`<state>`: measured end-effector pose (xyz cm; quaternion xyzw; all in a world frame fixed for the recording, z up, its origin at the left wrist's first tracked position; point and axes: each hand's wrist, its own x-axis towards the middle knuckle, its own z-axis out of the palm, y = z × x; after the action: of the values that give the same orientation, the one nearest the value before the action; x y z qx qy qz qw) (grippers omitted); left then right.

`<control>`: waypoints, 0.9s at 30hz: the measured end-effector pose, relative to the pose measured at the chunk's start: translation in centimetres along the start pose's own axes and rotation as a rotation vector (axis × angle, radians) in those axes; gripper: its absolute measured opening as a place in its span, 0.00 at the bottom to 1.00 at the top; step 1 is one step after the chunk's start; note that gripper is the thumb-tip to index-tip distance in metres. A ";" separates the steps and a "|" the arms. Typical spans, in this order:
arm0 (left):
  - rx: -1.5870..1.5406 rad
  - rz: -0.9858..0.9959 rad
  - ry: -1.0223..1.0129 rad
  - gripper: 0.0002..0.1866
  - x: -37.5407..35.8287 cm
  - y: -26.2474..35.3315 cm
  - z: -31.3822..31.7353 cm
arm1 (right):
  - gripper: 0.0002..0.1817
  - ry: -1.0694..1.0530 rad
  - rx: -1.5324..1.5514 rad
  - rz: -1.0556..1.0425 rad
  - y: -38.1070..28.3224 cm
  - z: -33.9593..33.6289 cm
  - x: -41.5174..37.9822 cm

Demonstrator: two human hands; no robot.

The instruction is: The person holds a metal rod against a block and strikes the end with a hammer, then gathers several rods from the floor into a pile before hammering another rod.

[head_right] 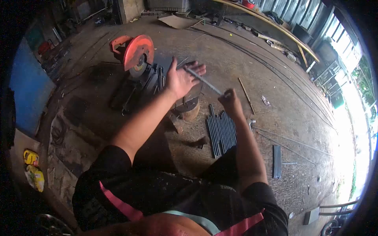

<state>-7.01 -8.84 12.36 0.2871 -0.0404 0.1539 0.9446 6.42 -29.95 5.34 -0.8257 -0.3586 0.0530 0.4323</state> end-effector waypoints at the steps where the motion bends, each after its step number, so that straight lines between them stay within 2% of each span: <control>1: -0.011 -0.034 0.064 0.41 -0.3 -0.3 -0.4 | 0.16 -0.009 0.035 -0.074 2.8 1.9 0.1; 2: -0.023 -0.062 0.126 0.41 -0.2 -0.3 -0.8 | 0.15 -0.019 0.067 -0.155 5.3 3.3 0.8; 3: 0.075 -0.077 0.098 0.41 0.0 -0.5 -2.3 | 0.15 -0.026 0.065 -0.171 4.9 3.4 1.4; 5: 0.054 -0.073 0.084 0.41 0.1 0.3 -3.3 | 0.11 -0.159 -0.161 -0.175 2.6 3.7 0.4; 6: 0.036 -0.071 0.052 0.41 0.2 0.7 -3.5 | 0.11 -0.172 -0.151 -0.169 2.2 3.9 0.5; 8: 0.042 -0.069 0.084 0.41 0.5 1.1 -3.9 | 0.10 -0.284 0.068 0.043 1.6 4.4 0.8; 10: 0.065 -0.028 0.116 0.41 0.6 0.8 -4.3 | 0.12 -0.319 0.037 0.104 1.5 5.2 1.1; 12: 0.077 -0.018 0.136 0.40 0.8 0.8 -4.7 | 0.17 -0.406 0.208 0.173 2.3 6.0 1.5; 14: 0.033 -0.031 0.158 0.41 1.0 1.0 -4.8 | 0.19 -0.342 0.234 0.180 3.4 7.6 1.6; 16: 0.019 -0.029 0.147 0.41 1.2 1.0 -5.2 | 0.19 -0.278 0.249 -0.007 1.8 8.1 1.2; 17: 0.003 -0.024 0.127 0.41 1.1 1.1 -5.4 | 0.16 -0.303 0.188 0.087 0.2 7.1 1.1; 20: -0.001 -0.063 0.080 0.42 0.9 1.7 -5.6 | 0.14 -0.379 0.235 0.099 0.5 6.7 1.2; 24: 0.006 -0.068 -0.006 0.43 0.6 1.5 -5.5 | 0.12 -0.345 0.420 -0.019 1.3 8.2 0.6; 26: 0.006 -0.048 0.020 0.44 0.3 1.4 -4.6 | 0.11 -0.321 0.409 -0.008 -1.5 7.1 0.2; 27: 0.017 -0.036 0.070 0.44 0.1 1.4 -4.0 | 0.11 -0.330 0.592 0.159 -2.5 6.5 0.2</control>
<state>-7.40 -5.51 9.76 0.2905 -0.0006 0.1474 0.9455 2.64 -24.48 3.26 -0.6700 -0.3275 0.3211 0.5838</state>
